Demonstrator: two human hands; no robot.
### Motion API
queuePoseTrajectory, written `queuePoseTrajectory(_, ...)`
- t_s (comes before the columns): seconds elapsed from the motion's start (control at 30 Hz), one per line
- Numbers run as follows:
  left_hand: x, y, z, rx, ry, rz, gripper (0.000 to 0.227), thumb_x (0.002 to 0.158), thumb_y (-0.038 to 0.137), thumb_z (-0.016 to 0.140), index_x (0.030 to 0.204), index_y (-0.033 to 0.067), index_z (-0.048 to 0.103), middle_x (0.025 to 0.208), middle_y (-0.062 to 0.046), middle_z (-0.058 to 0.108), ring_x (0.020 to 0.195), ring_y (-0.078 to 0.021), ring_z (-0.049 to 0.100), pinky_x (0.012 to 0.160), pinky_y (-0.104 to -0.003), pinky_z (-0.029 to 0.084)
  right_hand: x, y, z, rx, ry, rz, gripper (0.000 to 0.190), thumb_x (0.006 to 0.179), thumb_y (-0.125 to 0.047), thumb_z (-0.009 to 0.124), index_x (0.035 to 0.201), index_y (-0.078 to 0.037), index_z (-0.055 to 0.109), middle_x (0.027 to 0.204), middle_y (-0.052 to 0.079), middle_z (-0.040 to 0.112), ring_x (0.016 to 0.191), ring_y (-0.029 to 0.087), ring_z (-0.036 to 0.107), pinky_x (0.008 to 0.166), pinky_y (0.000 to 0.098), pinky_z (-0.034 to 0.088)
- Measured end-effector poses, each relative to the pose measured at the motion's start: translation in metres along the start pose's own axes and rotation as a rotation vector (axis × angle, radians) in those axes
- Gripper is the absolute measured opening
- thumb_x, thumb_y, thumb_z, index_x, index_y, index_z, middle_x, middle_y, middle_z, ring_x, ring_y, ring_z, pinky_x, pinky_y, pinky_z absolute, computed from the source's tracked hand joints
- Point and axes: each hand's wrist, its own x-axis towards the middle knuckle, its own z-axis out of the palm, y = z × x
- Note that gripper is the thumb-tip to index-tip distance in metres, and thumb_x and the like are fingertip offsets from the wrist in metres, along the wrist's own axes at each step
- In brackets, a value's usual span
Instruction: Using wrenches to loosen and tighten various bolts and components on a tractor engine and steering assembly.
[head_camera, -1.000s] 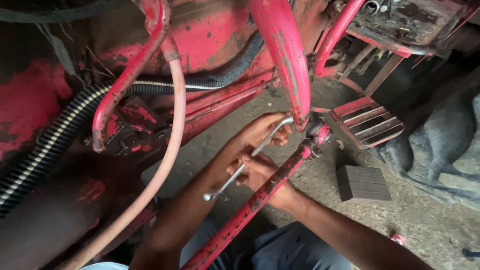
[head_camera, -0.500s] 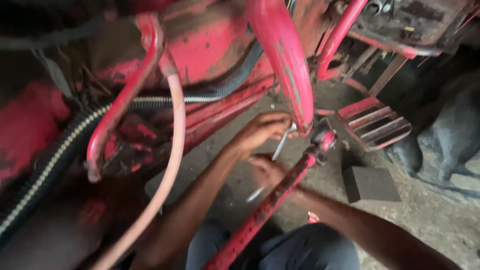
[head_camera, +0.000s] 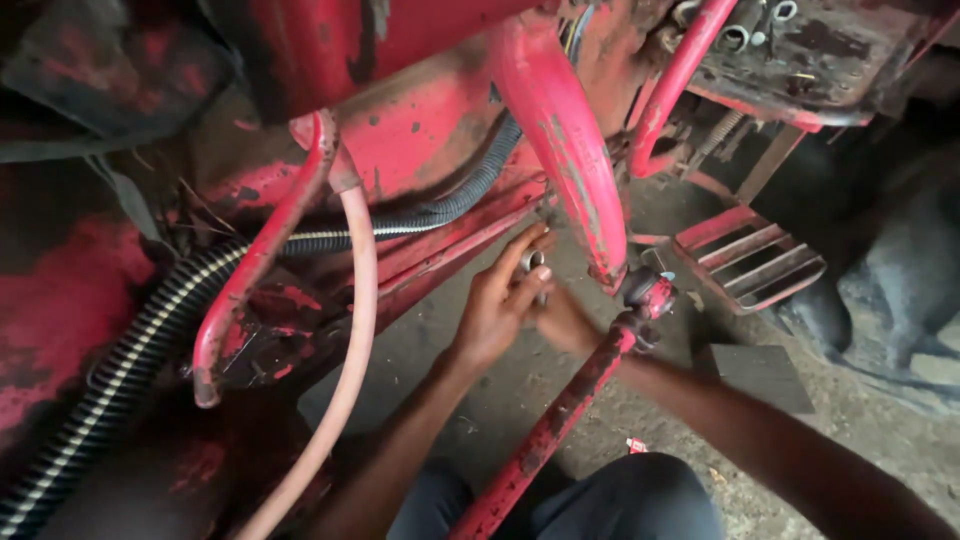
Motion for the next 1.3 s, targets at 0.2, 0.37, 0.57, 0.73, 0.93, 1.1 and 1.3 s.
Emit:
queuePoseTrajectory(0.2, -0.005, 0.025, 0.023, 0.243, 0.069, -0.047, 0.031, 0.095, 0.028, 0.070, 0.121, 0.0112, 0.069, 0.101, -0.015, 0.076, 0.087, -0.0276, 0.076, 0.072, -0.038, 0.059, -0.086, -0.033, 0.057, 0.342, 0.073, 0.845, 0.025, 0.092, -0.029, 0.067, 0.089, -0.011, 0.050, 0.061, 0.000, 0.045, 0.044, 0.014, 0.042, 0.040, 0.0317, 0.034)
queuePoseTrajectory(0.37, 0.002, 0.036, 0.024, 0.542, 0.075, -0.114, 0.026, 0.097, 0.037, 0.066, 0.104, 0.0138, 0.077, 0.083, -0.016, 0.074, 0.076, -0.0350, 0.071, 0.065, -0.043, 0.053, -0.076, -0.061, 0.079, 0.846, 0.083, 0.842, 0.035, 0.097, -0.029, 0.061, 0.070, -0.016, 0.043, 0.053, -0.007, 0.036, 0.041, 0.009, 0.034, 0.038, 0.0272, 0.030)
queuePoseTrajectory(0.57, 0.033, 0.019, 0.012, 0.415, -0.145, -0.042, 0.023, 0.094, 0.030, 0.064, 0.102, 0.0120, 0.076, 0.083, -0.013, 0.075, 0.077, -0.0293, 0.076, 0.069, -0.042, 0.056, -0.058, -0.088, 0.096, 1.178, -0.081, 0.708, 0.038, 0.106, -0.033, 0.054, 0.073, -0.015, 0.050, 0.057, -0.008, 0.039, 0.056, 0.010, 0.044, 0.066, 0.0328, 0.044)
queuePoseTrajectory(0.73, 0.028, 0.019, 0.017, 0.431, -0.194, 0.083, 0.022, 0.094, 0.025, 0.066, 0.106, 0.0096, 0.077, 0.095, -0.016, 0.076, 0.091, -0.0314, 0.075, 0.076, -0.041, 0.056, -0.069, -0.002, 0.071, 1.485, -0.371, 0.482, 0.046, 0.121, -0.032, 0.052, 0.080, -0.012, 0.060, 0.063, -0.005, 0.047, 0.061, 0.013, 0.053, 0.061, 0.0306, 0.046)
queuePoseTrajectory(0.93, -0.010, 0.019, 0.029, 0.304, -0.097, -0.020, 0.028, 0.098, 0.017, 0.063, 0.124, 0.0080, 0.067, 0.108, -0.018, 0.074, 0.092, -0.0267, 0.076, 0.077, -0.037, 0.059, -0.032, 0.078, -0.007, 1.408, -0.310, 0.454, 0.038, 0.116, -0.032, 0.051, 0.085, -0.013, 0.060, 0.068, -0.006, 0.051, 0.065, 0.012, 0.056, 0.063, 0.0297, 0.048)
queuePoseTrajectory(1.1, -0.019, 0.000, 0.041, 0.158, 0.073, -0.006, 0.031, 0.096, 0.011, 0.065, 0.127, 0.0058, 0.064, 0.110, -0.016, 0.074, 0.092, -0.0237, 0.076, 0.077, -0.034, 0.060, 0.017, 0.070, -0.084, 1.304, -0.222, 0.462, 0.031, 0.112, -0.033, 0.051, 0.089, -0.013, 0.060, 0.073, -0.006, 0.054, 0.069, 0.010, 0.058, 0.065, 0.0289, 0.050)
queuePoseTrajectory(1.3, -0.018, 0.028, 0.039, 0.210, 0.198, 0.006, 0.024, 0.098, 0.011, 0.063, 0.121, 0.0050, 0.068, 0.103, -0.013, 0.070, 0.092, -0.0238, 0.071, 0.076, -0.034, 0.058, 0.011, 0.033, -0.063, 1.196, -0.117, 0.480, 0.024, 0.106, -0.033, 0.052, 0.094, -0.014, 0.060, 0.079, -0.007, 0.058, 0.074, 0.009, 0.061, 0.067, 0.0279, 0.052)
